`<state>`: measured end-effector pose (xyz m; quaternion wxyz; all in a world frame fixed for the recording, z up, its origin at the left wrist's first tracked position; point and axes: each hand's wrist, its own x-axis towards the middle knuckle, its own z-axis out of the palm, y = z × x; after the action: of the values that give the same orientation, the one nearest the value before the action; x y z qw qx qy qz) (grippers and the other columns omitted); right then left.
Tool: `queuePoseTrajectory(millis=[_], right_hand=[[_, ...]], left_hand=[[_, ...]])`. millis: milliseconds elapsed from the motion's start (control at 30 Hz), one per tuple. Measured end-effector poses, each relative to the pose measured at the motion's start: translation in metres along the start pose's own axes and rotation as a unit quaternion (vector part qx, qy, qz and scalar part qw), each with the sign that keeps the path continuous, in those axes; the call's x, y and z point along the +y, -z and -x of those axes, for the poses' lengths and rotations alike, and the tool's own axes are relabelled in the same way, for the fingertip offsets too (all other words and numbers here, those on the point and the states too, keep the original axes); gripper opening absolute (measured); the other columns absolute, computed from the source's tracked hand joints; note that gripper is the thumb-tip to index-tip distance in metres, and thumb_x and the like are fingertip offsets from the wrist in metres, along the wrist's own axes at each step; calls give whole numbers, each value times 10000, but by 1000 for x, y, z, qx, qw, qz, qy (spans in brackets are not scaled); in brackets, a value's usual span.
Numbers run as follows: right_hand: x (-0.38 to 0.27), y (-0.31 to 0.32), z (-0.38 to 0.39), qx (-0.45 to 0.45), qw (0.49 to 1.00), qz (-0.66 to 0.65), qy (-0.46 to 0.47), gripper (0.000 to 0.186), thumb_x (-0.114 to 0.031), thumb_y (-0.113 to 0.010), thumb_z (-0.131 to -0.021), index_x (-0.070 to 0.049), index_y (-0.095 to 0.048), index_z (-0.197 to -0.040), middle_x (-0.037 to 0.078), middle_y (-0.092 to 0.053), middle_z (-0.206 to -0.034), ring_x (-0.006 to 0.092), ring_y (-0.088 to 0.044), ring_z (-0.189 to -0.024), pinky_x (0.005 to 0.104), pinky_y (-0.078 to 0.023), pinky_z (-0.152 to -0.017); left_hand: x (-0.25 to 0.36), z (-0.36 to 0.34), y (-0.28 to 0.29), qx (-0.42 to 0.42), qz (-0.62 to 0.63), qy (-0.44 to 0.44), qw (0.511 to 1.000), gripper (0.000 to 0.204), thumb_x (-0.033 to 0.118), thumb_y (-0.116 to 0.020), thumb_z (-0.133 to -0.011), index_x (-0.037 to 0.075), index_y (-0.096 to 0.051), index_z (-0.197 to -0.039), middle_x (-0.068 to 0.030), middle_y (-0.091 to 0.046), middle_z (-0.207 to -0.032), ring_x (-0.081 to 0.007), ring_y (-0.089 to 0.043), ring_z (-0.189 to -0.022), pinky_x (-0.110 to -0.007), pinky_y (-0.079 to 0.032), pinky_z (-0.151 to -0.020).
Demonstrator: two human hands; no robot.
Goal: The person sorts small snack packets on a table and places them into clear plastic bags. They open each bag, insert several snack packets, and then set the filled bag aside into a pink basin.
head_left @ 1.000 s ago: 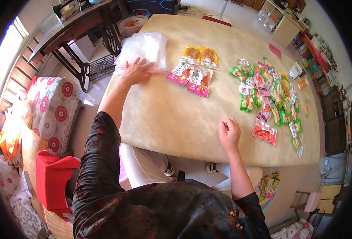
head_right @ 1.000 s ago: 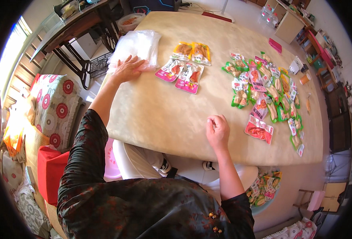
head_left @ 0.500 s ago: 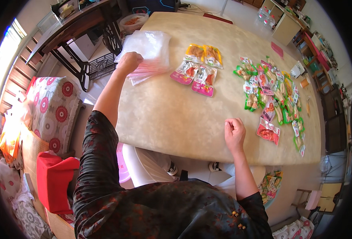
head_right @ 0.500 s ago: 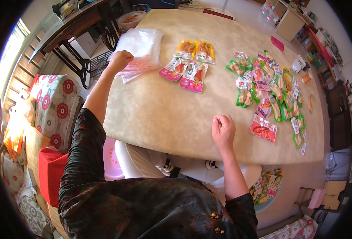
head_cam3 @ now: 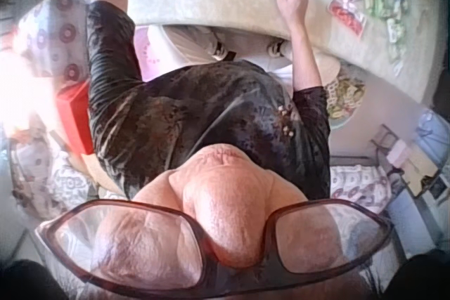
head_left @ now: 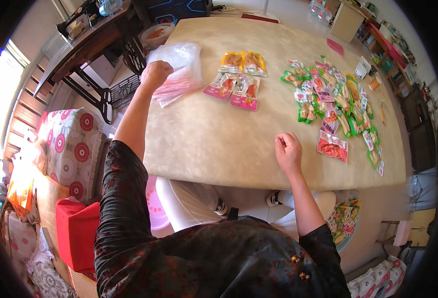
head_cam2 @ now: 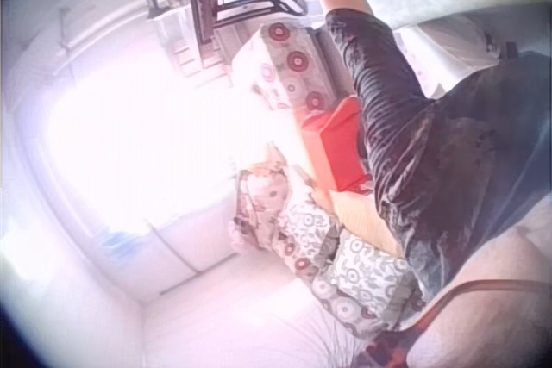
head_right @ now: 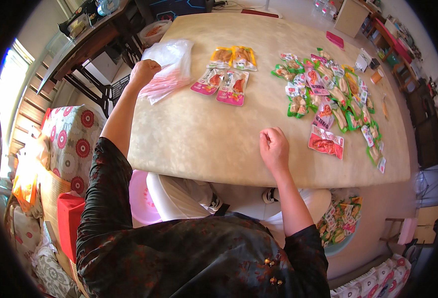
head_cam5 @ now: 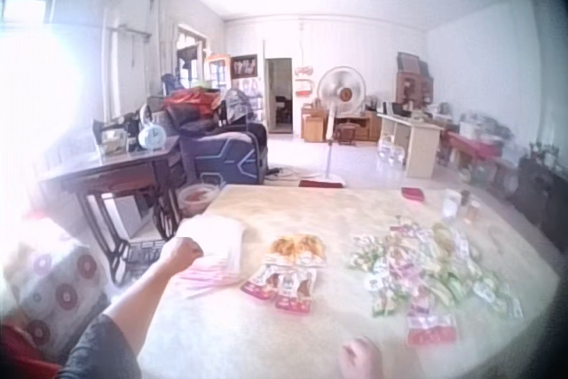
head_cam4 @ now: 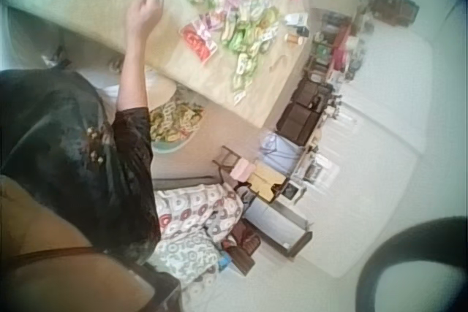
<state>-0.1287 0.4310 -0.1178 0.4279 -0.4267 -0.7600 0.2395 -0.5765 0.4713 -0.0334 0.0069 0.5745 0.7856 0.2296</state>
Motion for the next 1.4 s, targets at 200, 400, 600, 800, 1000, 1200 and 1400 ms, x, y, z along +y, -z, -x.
queuePoseTrajectory(millis=[200,400,600,800,1000,1200,1400], right_hand=[[1,-1,1,7,1000,-7,7,21,-14,-610,-802,-13,-591,-794,113,-557,-732,244,-572,-635,341,-455,-575],[2,-1,1,20,999,-40,4,42,-53,-622,-801,-14,-608,-794,117,-590,-756,253,-612,-674,327,-487,-594],[-4,-3,8,-61,970,-206,-113,135,-155,-669,-839,-24,-644,-825,35,-645,-731,99,-588,-661,250,-471,-610],[-1,-4,28,-42,936,-314,-156,179,-185,-668,-878,-10,-642,-846,7,-641,-739,55,-571,-677,213,-467,-632],[-10,8,36,-17,910,-367,-193,128,-111,-655,-868,-9,-629,-796,14,-634,-707,62,-571,-634,212,-474,-606],[-5,18,43,-30,969,-148,-197,138,-100,-708,-797,-19,-598,-782,44,-622,-672,110,-568,-584,260,-467,-567],[-38,31,37,160,973,120,115,147,-75,-712,-726,-61,-594,-813,63,-575,-764,246,-587,-700,356,-488,-614]], left_hand=[[4,-5,10,-20,118,-22,993,221,180,-678,-804,-19,-708,-897,-84,-686,-749,-128,-603,-684,-282,-482,-667],[96,57,8,-7,163,-117,980,194,185,-658,-785,7,-708,-844,-144,-694,-777,-214,-670,-711,-313,-512,-669],[183,150,-64,-91,190,-199,957,136,188,-635,-798,80,-709,-835,-131,-669,-824,-310,-651,-773,-394,-519,-699],[229,201,-86,-151,224,-170,948,137,198,-601,-814,112,-706,-799,-118,-653,-858,-319,-628,-821,-416,-497,-730],[235,212,-91,-53,213,-201,955,70,110,-583,-833,51,-619,-835,-120,-626,-795,-311,-615,-731,-402,-485,-644],[236,201,-89,24,103,-241,965,65,92,-531,-823,104,-521,-887,-94,-595,-802,-314,-615,-724,-434,-486,-604],[236,216,-87,55,-14,-369,928,122,113,-572,-740,130,-534,-855,-33,-525,-730,-234,-602,-650,-380,-472,-560]])
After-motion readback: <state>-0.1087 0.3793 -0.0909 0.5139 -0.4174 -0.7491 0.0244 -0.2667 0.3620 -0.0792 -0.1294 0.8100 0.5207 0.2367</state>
